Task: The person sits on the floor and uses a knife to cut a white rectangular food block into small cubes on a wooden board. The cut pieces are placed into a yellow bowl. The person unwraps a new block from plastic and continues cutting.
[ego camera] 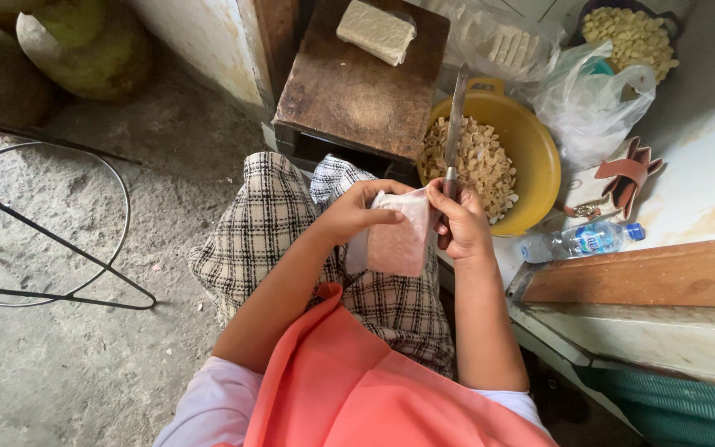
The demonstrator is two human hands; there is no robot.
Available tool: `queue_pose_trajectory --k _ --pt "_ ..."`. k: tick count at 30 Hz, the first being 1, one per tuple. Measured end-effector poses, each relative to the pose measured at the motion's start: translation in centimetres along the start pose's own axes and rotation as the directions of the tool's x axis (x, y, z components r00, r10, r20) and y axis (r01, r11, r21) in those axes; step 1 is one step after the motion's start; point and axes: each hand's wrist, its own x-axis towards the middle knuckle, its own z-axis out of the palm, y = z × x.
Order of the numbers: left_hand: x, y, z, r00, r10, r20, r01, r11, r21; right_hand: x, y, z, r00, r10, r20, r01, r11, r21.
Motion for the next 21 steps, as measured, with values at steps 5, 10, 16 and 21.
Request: queue_pose_trajectory --k 5,10,16,21 --pt "0.1 -0.7 0.0 0.998 -0.057 0.011 0.058 0.983 -0.176 -0.2 0.1 -0.1 0.999 -0.030 0.012 0.030 1.000 -0.003" --pt "0.0 -1.1 1.0 0.996 0.003 0.092 0.045 0.856 -0.516 0.0 0.2 0.6 1.000 0.010 0.004 -0.010 1.000 -0.003" --pt "-1.0 -1.7 0.5 0.987 -0.108 0.115 0.155 0.804 -0.574 -0.4 0.1 1.7 0.999 -0.043 -0.004 0.043 0.999 -0.021" --pt "-1.2 -3.8 0.2 0.954 -0.010 0.299 0.226 0.677 -0.700 -0.1 0.6 1.6 0.984 -0.178 0.018 0.179 0.972 -0.150"
